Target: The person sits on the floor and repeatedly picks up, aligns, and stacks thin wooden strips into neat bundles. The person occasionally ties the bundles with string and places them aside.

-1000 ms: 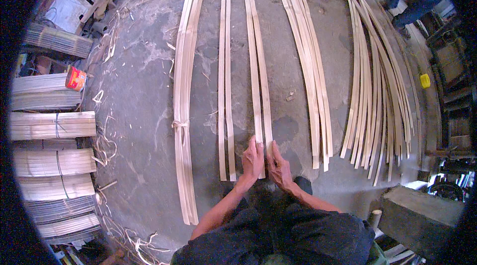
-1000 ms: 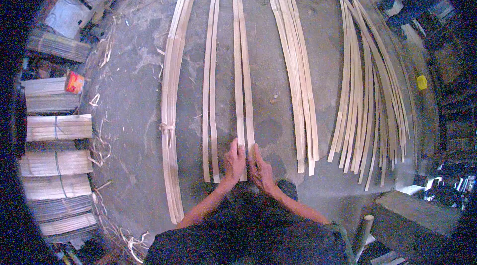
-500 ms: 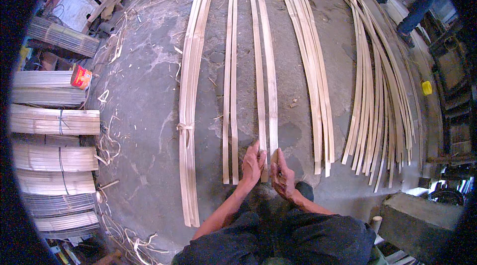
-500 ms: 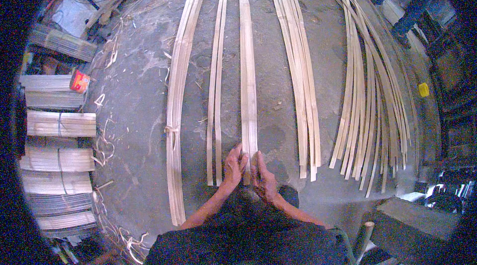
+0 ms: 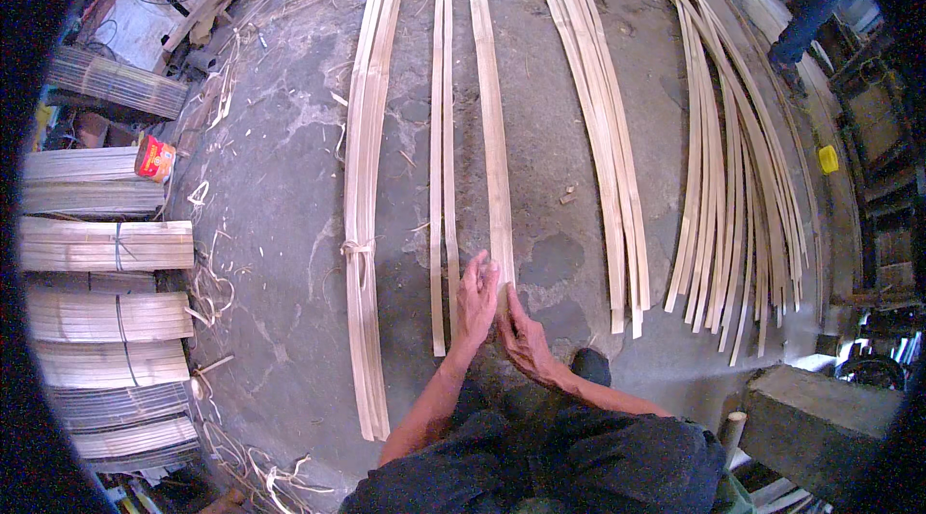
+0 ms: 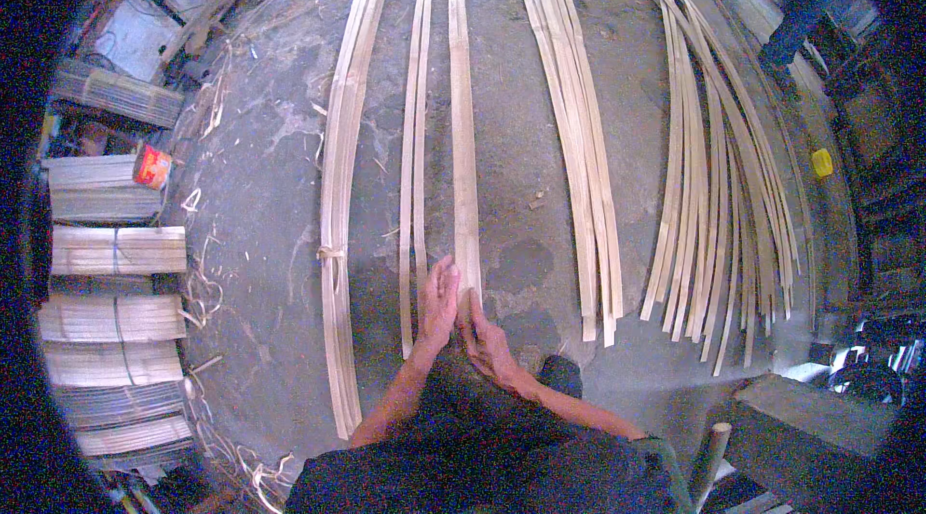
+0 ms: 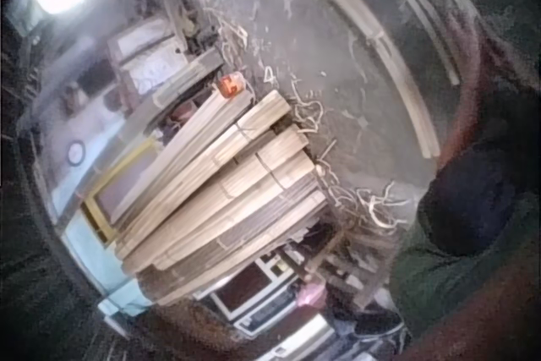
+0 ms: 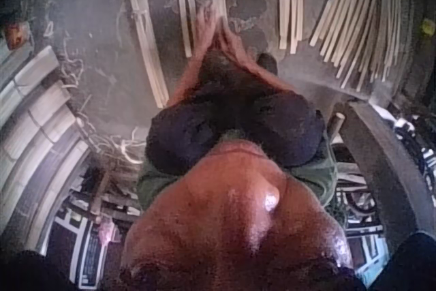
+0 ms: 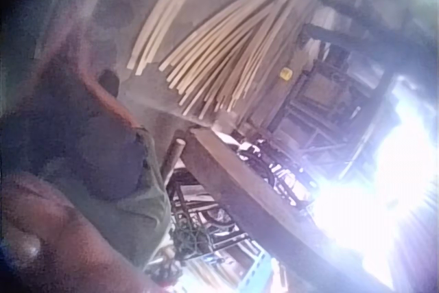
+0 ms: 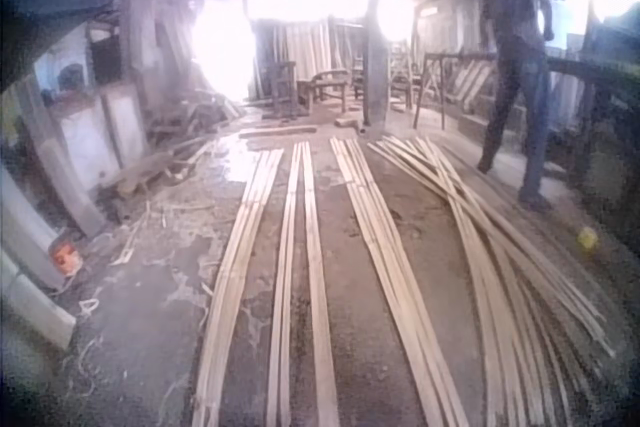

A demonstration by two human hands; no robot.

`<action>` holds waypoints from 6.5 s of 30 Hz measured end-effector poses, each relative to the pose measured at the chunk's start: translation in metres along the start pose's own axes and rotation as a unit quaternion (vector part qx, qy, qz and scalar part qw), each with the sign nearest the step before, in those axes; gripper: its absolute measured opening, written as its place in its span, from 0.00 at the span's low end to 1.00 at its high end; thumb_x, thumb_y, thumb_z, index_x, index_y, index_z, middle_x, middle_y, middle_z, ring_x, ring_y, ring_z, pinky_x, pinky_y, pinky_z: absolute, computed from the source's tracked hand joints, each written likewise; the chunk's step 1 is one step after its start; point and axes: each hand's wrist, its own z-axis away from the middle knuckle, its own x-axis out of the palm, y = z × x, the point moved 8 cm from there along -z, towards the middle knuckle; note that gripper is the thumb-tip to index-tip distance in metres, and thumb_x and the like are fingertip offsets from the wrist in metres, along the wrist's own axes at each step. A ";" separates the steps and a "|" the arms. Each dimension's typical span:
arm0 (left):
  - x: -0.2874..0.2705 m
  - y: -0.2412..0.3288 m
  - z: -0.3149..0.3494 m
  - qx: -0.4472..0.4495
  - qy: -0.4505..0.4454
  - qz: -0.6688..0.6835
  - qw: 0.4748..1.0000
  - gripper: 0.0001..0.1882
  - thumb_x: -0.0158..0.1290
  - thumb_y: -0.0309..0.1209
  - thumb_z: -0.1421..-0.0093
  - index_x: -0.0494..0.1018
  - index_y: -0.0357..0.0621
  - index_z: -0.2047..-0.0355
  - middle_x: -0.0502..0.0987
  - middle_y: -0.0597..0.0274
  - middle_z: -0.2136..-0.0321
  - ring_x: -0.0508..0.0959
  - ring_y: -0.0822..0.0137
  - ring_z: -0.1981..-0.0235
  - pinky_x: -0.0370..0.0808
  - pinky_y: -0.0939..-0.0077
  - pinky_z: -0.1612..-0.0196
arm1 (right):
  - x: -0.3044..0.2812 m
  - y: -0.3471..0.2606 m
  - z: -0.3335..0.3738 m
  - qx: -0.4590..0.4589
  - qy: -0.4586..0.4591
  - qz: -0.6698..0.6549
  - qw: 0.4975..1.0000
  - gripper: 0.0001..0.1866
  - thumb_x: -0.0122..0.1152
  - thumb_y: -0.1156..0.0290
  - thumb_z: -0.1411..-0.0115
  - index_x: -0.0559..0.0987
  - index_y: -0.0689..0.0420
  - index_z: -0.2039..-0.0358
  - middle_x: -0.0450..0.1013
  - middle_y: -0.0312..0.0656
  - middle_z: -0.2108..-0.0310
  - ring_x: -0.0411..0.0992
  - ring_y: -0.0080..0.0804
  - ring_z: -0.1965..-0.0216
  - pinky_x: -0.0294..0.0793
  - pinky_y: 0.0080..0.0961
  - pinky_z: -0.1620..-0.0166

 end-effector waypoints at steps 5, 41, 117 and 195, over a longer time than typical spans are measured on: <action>-0.009 -0.011 -0.014 0.051 0.019 -0.131 0.990 0.28 0.51 0.34 0.38 0.62 0.32 0.41 0.72 0.36 0.50 0.74 0.45 0.50 0.68 0.59 0.45 | 0.006 -0.005 -0.004 0.055 -0.120 0.062 0.989 0.32 0.52 0.74 0.36 0.55 0.57 0.33 0.72 0.55 0.62 0.72 0.48 0.64 0.71 0.31 0.59; -0.043 -0.023 -0.020 0.013 0.109 -0.140 0.984 0.23 0.52 0.35 0.37 0.69 0.32 0.46 0.77 0.41 0.59 0.77 0.49 0.57 0.72 0.63 0.52 | -0.013 0.029 -0.004 -0.036 -0.042 0.034 0.998 0.27 0.54 0.73 0.37 0.63 0.60 0.38 0.66 0.51 0.59 0.68 0.42 0.58 0.69 0.30 0.54; 0.040 0.061 -0.015 -0.074 -0.175 0.394 0.899 0.13 0.50 0.28 0.35 0.69 0.34 0.52 0.79 0.49 0.63 0.81 0.60 0.63 0.81 0.64 0.57 | -0.047 -0.029 0.001 0.061 0.019 -0.029 0.998 0.14 0.57 0.64 0.36 0.69 0.61 0.70 0.71 0.45 0.81 0.67 0.29 0.81 0.67 0.32 0.76; 0.106 0.005 0.045 0.267 -0.162 -0.472 0.824 0.38 0.49 0.41 0.38 0.51 0.35 0.34 0.47 0.48 0.31 0.49 0.51 0.31 0.44 0.52 0.31 | -0.188 0.052 -0.020 0.008 0.179 0.346 0.921 0.28 0.59 0.65 0.40 0.67 0.59 0.41 0.71 0.55 0.53 0.71 0.50 0.52 0.71 0.39 0.51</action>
